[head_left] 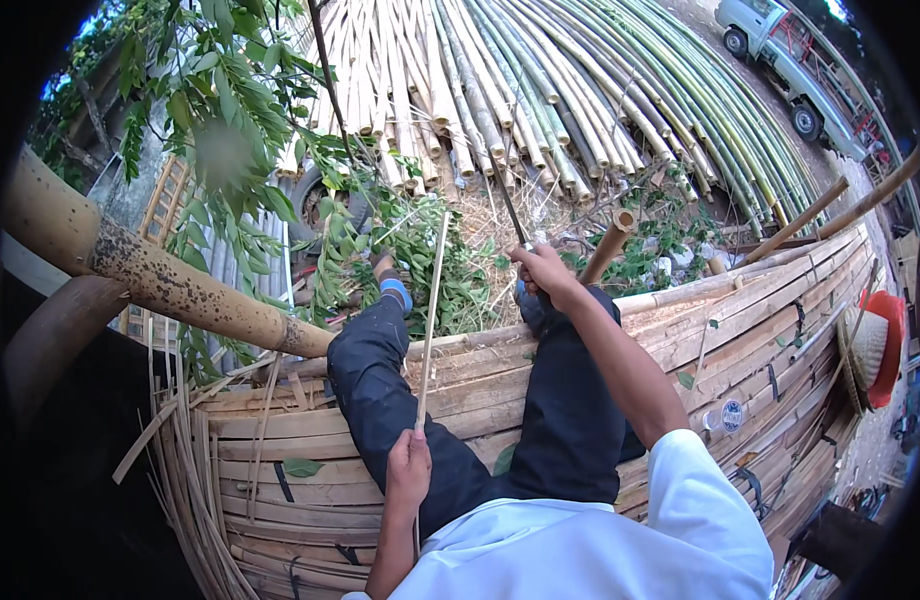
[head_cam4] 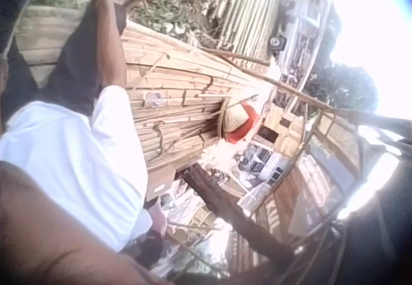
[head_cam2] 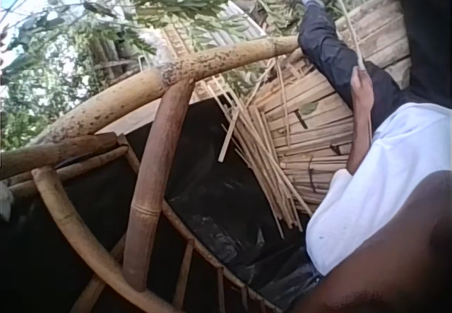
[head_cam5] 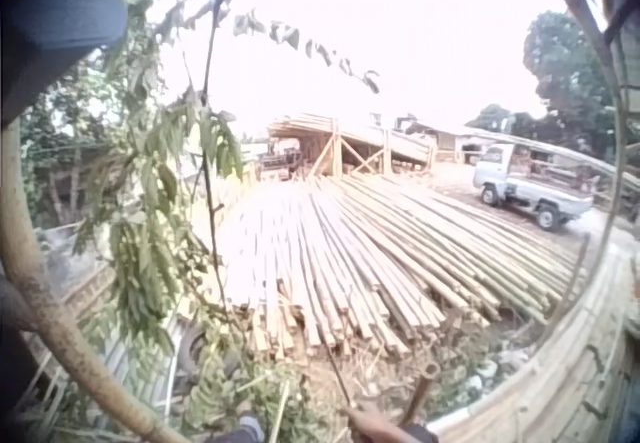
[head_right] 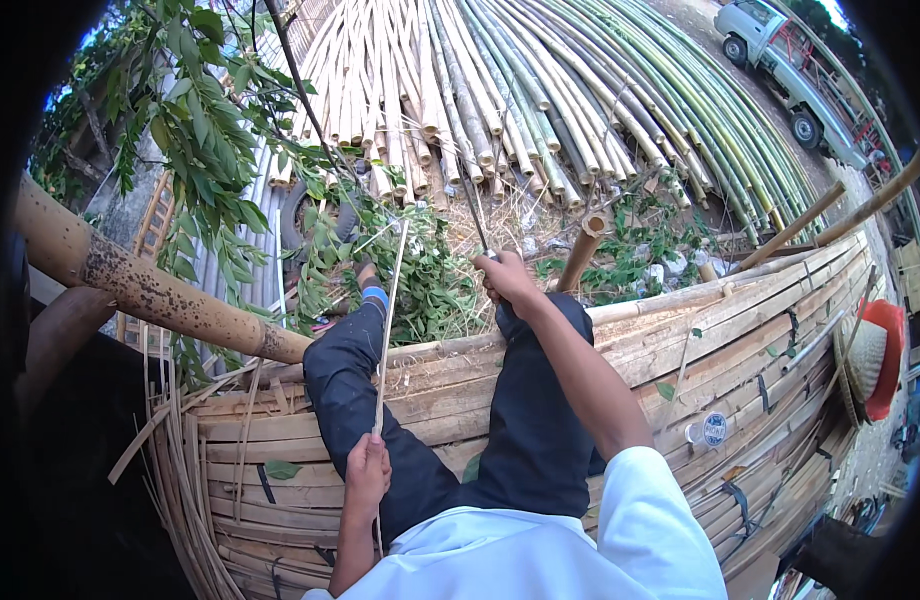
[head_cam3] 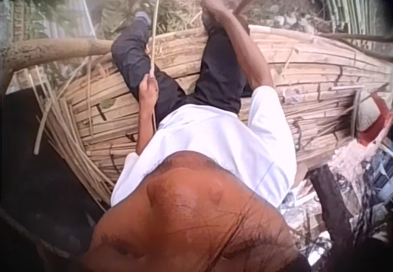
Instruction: The person thins a bamboo strip by repeatedly drawing a large knife along its surface while holding it against a wooden structure.
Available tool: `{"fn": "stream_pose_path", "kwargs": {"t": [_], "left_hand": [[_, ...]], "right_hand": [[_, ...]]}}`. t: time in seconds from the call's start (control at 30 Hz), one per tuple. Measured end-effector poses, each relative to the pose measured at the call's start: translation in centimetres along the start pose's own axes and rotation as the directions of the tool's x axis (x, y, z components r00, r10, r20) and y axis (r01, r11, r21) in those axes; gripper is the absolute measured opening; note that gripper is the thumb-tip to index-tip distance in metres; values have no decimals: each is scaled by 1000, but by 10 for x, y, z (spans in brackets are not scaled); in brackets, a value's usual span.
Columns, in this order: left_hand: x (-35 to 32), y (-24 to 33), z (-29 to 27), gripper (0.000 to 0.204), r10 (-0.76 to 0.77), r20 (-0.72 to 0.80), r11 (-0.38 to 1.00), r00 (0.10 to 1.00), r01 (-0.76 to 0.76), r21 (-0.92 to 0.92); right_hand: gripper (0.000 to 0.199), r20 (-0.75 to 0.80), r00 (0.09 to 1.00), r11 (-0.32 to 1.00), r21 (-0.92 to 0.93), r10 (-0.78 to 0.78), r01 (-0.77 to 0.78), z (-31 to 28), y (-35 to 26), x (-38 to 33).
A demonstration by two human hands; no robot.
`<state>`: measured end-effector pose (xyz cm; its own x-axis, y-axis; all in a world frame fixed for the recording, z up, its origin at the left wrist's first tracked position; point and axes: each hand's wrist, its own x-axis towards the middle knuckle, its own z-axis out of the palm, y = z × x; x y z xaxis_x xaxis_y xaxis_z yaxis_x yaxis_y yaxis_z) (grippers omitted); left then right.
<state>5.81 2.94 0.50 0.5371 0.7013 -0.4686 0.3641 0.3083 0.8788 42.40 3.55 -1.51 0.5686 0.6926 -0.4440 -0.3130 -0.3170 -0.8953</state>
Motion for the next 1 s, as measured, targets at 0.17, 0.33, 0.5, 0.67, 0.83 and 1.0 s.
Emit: {"fn": "stream_pose_path", "kwargs": {"t": [0.17,0.33,0.5,0.67,0.83,1.0], "left_hand": [[7,0,1,38,40,-2,997,999,-40,72],[-2,13,7,41,-21,12,996,1000,20,85],[-2,3,16,40,22,54,999,998,-24,34],[0,-3,16,40,13,61,1000,998,-15,22],[7,-8,14,40,33,60,999,998,-35,35],[13,-9,9,38,-76,65,997,995,78,-18]], "right_hand": [[25,8,995,979,178,-104,101,26,-1,-23],[37,1,972,933,282,-234,224,36,-36,-16],[31,20,978,972,113,-207,204,48,-44,8],[30,-57,943,926,177,-328,333,53,-28,26],[25,-158,959,892,357,-236,279,45,-38,32],[39,-307,951,959,260,-31,116,19,-18,48]]}}
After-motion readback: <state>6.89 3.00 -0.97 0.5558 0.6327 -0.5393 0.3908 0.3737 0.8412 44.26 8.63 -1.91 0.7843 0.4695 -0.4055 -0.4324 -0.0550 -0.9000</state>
